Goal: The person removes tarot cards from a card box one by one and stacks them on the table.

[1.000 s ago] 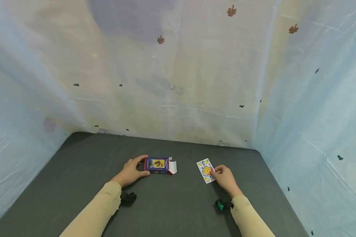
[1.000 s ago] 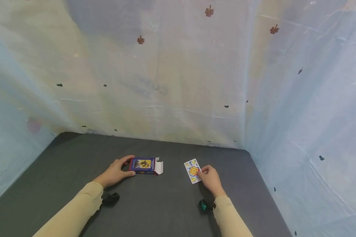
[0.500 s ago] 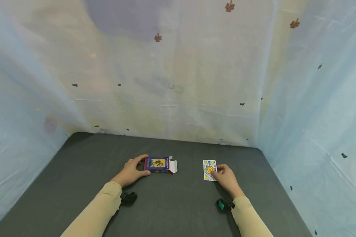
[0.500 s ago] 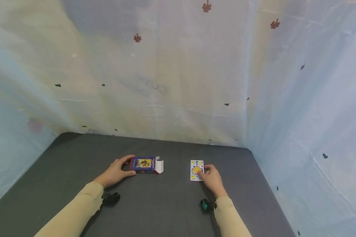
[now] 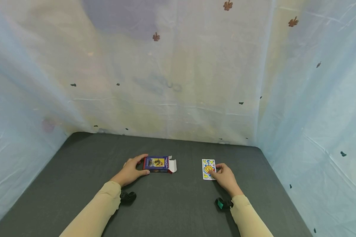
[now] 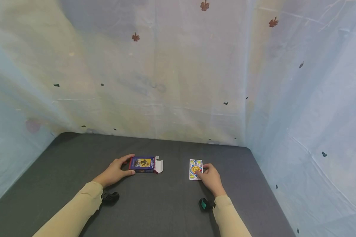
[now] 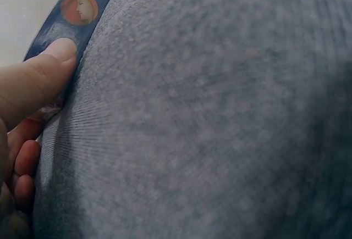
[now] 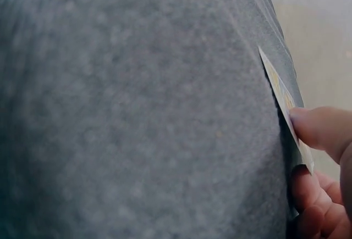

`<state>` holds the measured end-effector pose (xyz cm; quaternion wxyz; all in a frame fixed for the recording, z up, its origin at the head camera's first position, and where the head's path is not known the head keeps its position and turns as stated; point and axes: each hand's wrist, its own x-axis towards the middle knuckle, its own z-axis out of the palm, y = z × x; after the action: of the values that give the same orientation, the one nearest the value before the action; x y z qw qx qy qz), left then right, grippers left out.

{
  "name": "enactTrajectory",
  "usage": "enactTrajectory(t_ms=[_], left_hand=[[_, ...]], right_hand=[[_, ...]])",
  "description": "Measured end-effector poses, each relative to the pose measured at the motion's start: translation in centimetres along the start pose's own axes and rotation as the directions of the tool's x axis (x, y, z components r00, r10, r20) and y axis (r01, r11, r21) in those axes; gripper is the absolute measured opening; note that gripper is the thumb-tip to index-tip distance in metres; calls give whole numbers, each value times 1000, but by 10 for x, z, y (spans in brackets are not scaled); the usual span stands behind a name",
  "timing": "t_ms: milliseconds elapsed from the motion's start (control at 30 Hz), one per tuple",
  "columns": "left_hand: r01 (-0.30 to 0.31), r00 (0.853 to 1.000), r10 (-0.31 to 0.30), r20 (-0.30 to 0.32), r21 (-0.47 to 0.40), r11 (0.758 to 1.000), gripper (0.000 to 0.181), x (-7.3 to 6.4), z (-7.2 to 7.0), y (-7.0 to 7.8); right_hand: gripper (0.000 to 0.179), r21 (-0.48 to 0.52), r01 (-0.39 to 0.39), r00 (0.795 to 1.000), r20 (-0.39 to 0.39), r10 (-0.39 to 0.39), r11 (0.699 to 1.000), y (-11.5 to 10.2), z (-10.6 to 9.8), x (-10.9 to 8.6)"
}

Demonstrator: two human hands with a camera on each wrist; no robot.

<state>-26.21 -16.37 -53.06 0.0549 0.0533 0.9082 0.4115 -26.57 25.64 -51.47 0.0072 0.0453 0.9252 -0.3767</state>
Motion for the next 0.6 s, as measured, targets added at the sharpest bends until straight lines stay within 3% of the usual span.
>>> enactTrajectory(t_ms=[600], left_hand=[[-16, 1000, 16, 8, 0, 1000, 81, -2, -1, 1]], right_hand=[[48, -16, 9, 1000, -13, -9, 1000, -1, 1, 2]])
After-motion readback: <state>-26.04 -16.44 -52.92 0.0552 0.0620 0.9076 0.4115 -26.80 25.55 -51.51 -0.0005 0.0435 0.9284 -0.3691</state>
